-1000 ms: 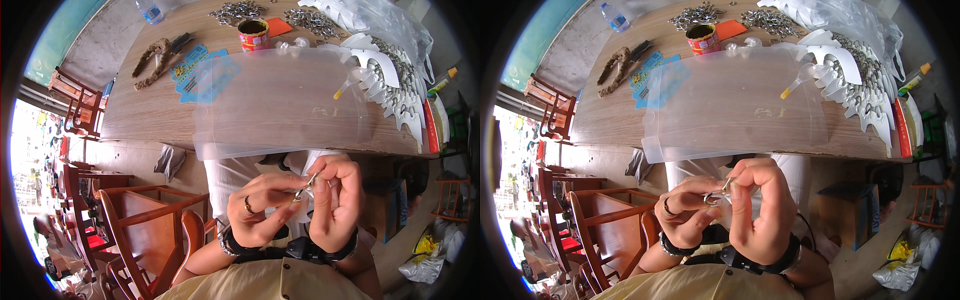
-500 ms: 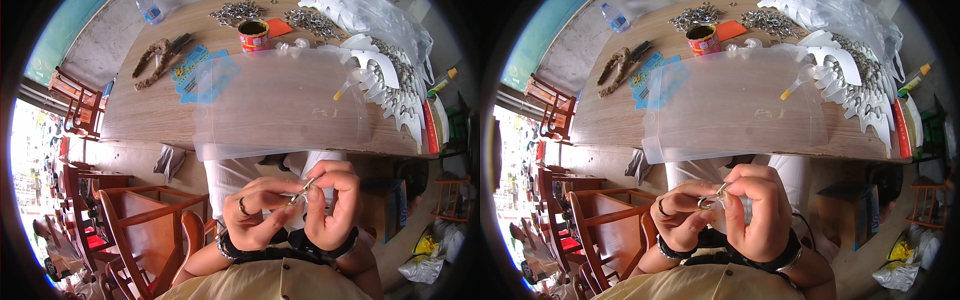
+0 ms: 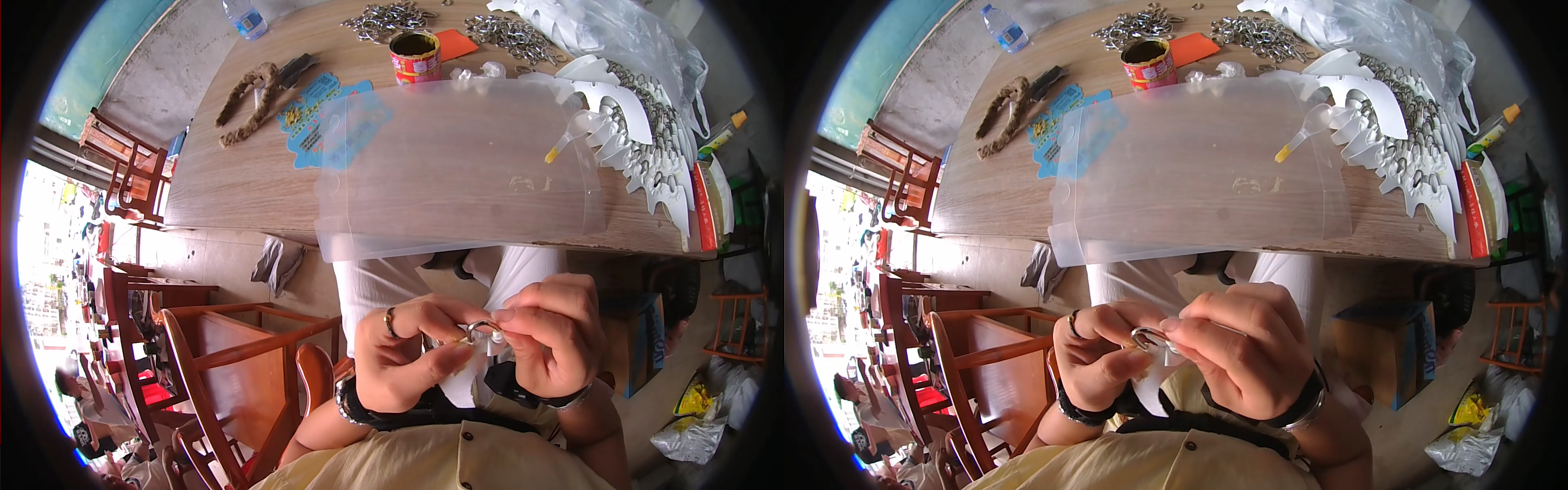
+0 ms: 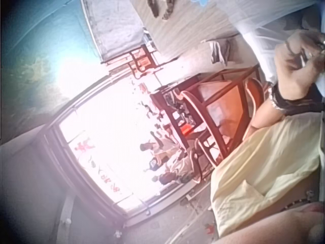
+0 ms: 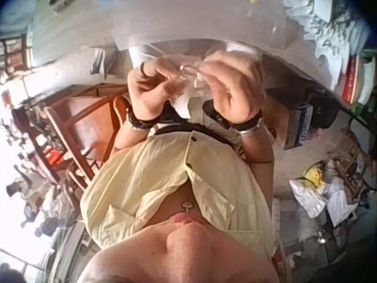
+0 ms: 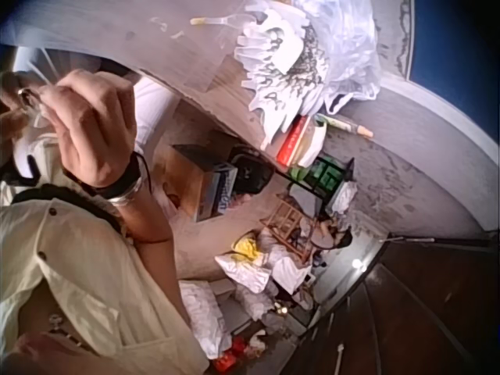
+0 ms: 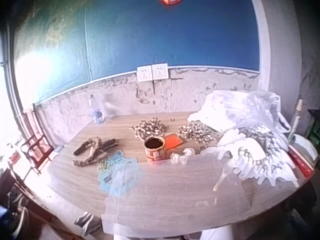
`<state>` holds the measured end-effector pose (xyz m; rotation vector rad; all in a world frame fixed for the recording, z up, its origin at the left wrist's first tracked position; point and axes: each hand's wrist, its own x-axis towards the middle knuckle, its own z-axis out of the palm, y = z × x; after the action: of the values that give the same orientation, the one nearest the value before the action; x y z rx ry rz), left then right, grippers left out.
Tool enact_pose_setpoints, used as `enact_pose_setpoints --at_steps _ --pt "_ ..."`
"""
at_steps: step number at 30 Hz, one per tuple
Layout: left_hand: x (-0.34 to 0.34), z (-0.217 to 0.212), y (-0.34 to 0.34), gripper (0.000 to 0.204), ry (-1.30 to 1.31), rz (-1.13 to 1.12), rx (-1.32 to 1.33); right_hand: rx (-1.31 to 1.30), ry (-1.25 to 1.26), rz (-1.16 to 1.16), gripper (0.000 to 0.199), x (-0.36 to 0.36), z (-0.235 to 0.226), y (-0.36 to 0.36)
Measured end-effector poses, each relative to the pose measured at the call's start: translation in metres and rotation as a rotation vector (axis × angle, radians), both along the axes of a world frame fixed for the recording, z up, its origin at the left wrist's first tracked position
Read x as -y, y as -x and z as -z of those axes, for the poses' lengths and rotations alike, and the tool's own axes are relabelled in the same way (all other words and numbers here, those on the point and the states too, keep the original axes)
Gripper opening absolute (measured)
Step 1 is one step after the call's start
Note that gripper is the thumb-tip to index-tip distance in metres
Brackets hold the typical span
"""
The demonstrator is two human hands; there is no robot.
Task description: Applying glue and attaching metal rings to white shoe upper components on a workbench.
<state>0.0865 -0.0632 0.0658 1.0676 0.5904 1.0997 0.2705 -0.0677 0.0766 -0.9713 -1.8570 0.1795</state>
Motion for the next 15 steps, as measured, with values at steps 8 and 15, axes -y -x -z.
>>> enact_pose_setpoints --at_steps 8,15 --pt "-0.003 -0.007 0.009 0.006 0.079 0.096 0.024 -0.084 0.134 -0.182 0.027 -0.002 -0.010 -0.009" --pt "-0.021 -0.019 0.017 0.010 -0.406 0.133 -0.359 -0.107 0.433 -0.310 0.023 -0.011 -0.027 -0.016"
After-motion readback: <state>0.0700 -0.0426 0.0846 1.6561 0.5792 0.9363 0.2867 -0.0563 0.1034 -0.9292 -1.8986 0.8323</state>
